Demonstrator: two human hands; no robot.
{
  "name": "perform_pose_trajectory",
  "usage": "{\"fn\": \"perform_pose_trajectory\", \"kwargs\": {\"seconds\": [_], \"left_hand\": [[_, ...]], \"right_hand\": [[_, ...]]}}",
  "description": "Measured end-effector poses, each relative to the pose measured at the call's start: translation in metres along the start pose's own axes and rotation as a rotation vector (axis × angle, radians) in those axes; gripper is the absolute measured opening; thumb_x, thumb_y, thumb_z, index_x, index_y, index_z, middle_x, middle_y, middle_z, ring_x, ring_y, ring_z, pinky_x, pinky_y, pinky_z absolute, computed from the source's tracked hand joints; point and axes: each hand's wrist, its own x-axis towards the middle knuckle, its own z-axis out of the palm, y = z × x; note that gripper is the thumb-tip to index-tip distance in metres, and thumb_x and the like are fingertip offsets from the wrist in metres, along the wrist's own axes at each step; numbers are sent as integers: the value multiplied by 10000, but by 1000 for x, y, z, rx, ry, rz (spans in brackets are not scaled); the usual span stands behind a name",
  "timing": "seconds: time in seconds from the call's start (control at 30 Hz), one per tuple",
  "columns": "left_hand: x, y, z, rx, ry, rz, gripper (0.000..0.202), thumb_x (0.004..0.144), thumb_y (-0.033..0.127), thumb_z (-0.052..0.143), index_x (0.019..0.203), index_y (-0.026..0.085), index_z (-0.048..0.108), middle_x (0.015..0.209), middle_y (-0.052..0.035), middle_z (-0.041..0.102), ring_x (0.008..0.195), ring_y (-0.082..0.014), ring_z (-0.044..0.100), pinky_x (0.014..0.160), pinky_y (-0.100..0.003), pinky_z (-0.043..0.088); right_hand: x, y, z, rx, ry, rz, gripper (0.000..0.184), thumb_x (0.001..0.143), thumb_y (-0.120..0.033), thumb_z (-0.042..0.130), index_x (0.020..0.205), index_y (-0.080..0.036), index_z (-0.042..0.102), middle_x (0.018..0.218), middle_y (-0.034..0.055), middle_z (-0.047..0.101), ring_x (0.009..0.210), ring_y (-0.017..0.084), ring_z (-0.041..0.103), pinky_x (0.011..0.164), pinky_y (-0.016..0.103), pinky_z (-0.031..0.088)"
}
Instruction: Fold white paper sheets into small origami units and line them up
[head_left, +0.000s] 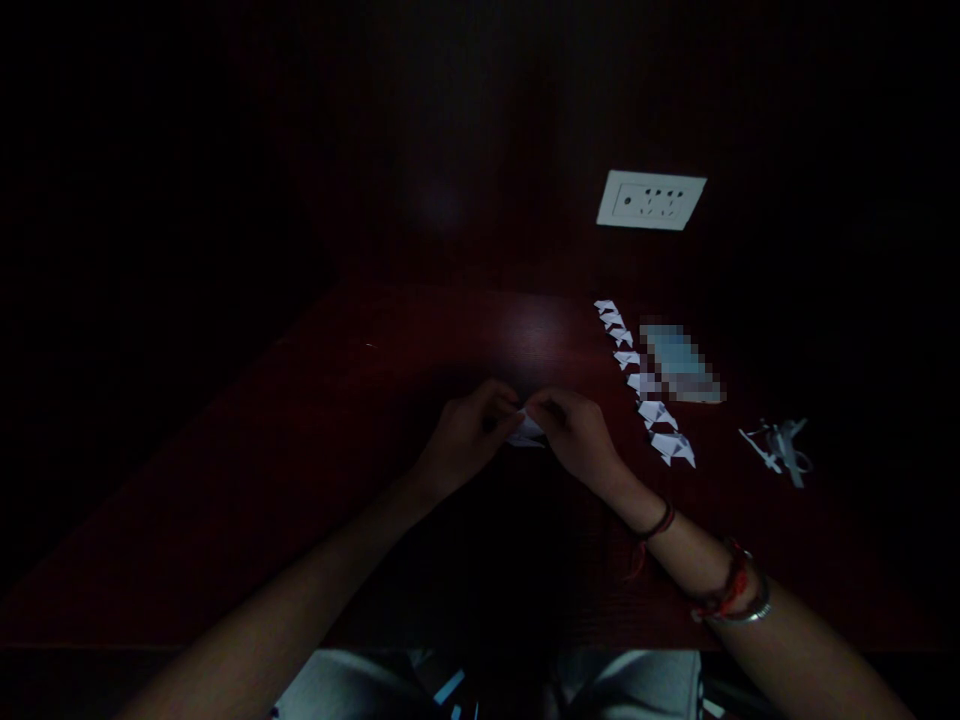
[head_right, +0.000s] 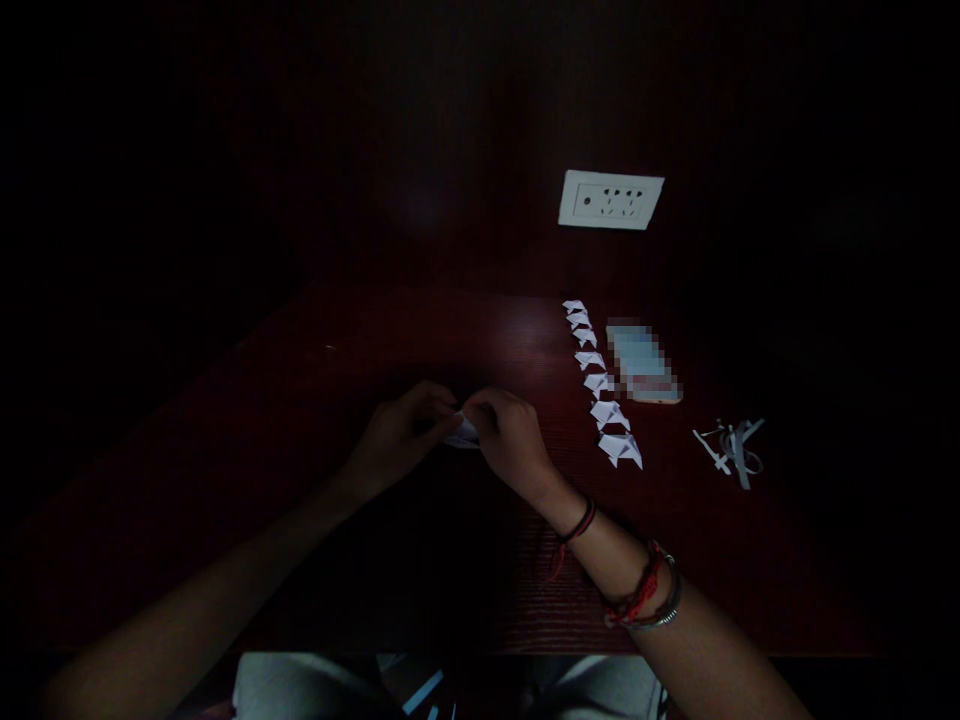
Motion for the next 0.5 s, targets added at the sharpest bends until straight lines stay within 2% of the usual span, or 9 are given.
{"fn": "perform_pose_trajectory", "kwargs": {"seconds": [0.2, 0.3, 0.4, 0.5], "left_hand": [[0, 7, -4, -37, -33, -17, 121, 798, 252, 495, 910, 205, 498, 792, 29, 620, 728, -104, 611, 637, -192, 486], [0, 4, -5, -61, -54, -37, 133, 807, 248, 476, 933, 209, 499, 809, 21, 620, 737, -110, 612, 644, -208, 492], [1, -1, -4, -108, -91, -61, 168, 804, 246, 475, 967, 208, 478, 843, 7, 617, 765, -121, 610, 664, -236, 499], [1, -4, -3, -115, -96, -59, 229, 742, 234, 552, 955, 198, 474, 895, -9, 597, 777, -130, 606, 660, -246, 504]], "right_hand": [[-1, -3, 4, -29, 79, -13, 134, 750, -114, 443, 723, -170, 562, 687, 10, 586, 635, 110, 525, 589, 214, 372], [0, -1, 3, -55, 49, -13, 139, 757, -123, 431, 729, -170, 559, 690, 13, 583, 631, 111, 523, 591, 220, 370], [1, 6, 3, -26, -19, 53, 130, 756, -159, 443, 716, -170, 566, 669, 7, 581, 602, 108, 522, 563, 219, 370], [2, 15, 3, 78, -44, 159, 102, 740, -202, 475, 734, -169, 572, 641, -2, 575, 572, 105, 522, 523, 213, 373]]}}
